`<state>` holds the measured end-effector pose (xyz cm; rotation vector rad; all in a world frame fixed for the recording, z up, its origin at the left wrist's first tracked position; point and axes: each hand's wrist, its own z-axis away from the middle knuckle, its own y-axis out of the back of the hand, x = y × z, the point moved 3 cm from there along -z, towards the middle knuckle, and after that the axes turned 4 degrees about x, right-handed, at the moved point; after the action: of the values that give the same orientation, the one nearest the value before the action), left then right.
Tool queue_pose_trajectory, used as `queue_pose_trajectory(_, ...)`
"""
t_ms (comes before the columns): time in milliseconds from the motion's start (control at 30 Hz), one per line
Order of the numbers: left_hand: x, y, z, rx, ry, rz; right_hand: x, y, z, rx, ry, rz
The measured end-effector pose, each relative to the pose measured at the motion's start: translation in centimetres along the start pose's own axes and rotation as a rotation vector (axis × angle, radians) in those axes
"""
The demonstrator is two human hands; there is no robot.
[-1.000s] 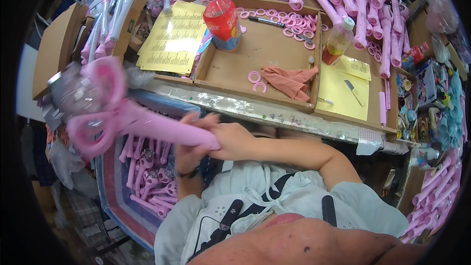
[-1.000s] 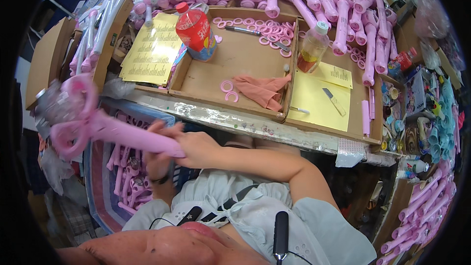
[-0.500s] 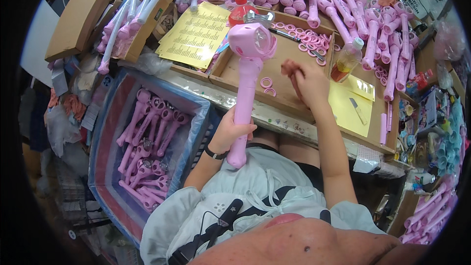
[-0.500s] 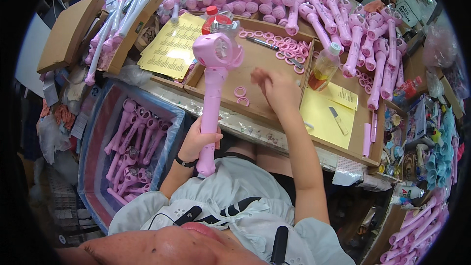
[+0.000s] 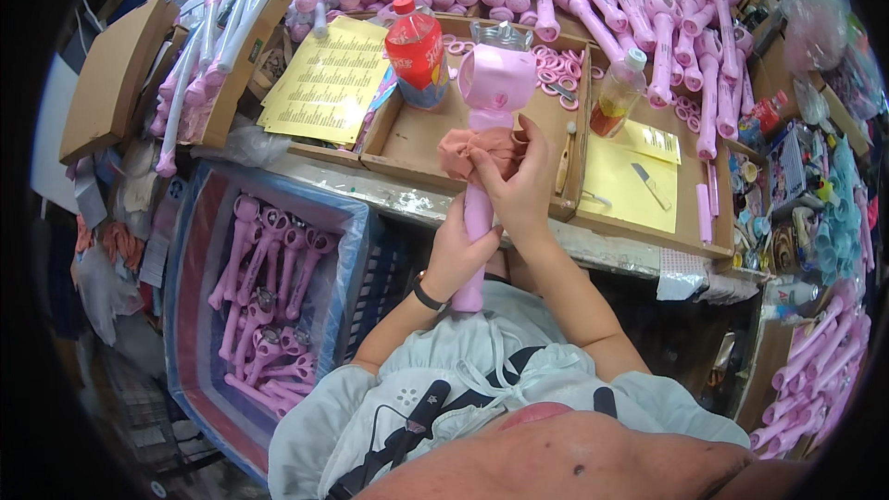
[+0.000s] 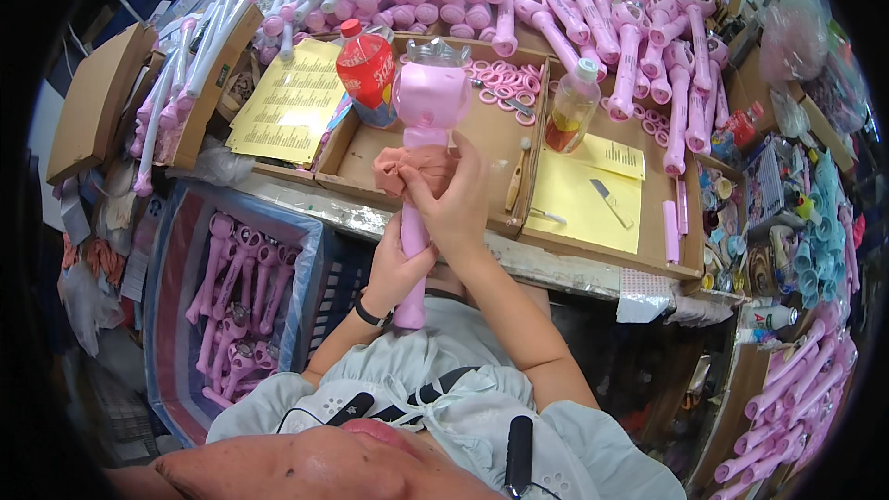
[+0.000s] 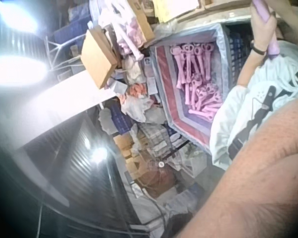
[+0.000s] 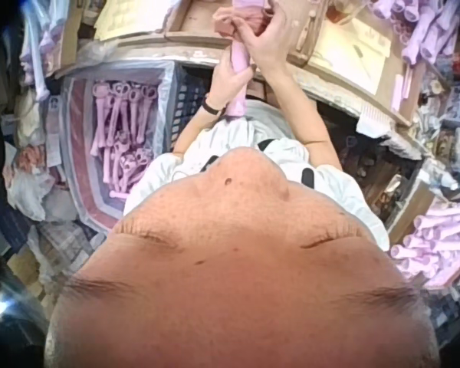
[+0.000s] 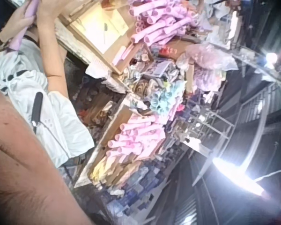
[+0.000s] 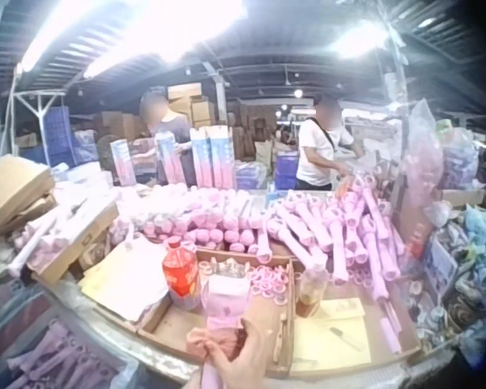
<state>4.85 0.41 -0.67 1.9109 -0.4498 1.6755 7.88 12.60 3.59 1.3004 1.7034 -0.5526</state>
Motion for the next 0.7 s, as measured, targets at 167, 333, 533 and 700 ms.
queue_pose_trajectory(167, 0.6, -0.8, 0.3, 0.008, -0.103, -0.232, 1.3, -0.6, -0.3, -0.416, -0.448, -0.553)
queue_pose_trajectory(333, 1.1, -0.6, 0.3, -0.061, -0.255, -0.336, 1.3, 0.2, -2.7, -0.372, -0.543, -0.767)
queue_pose_trajectory(533, -1.2, -1.2, 3.6, -0.400, 0.184, 0.352, 1.6, 1.1, -5.6, -0.228, -0.541, -1.001)
queue_pose_trajectory(700, -2.5, -0.4, 3.6, 0.200, -0.050, 0.702, 1.1, 0.3, -2.5, -0.309, -0.363, -1.011)
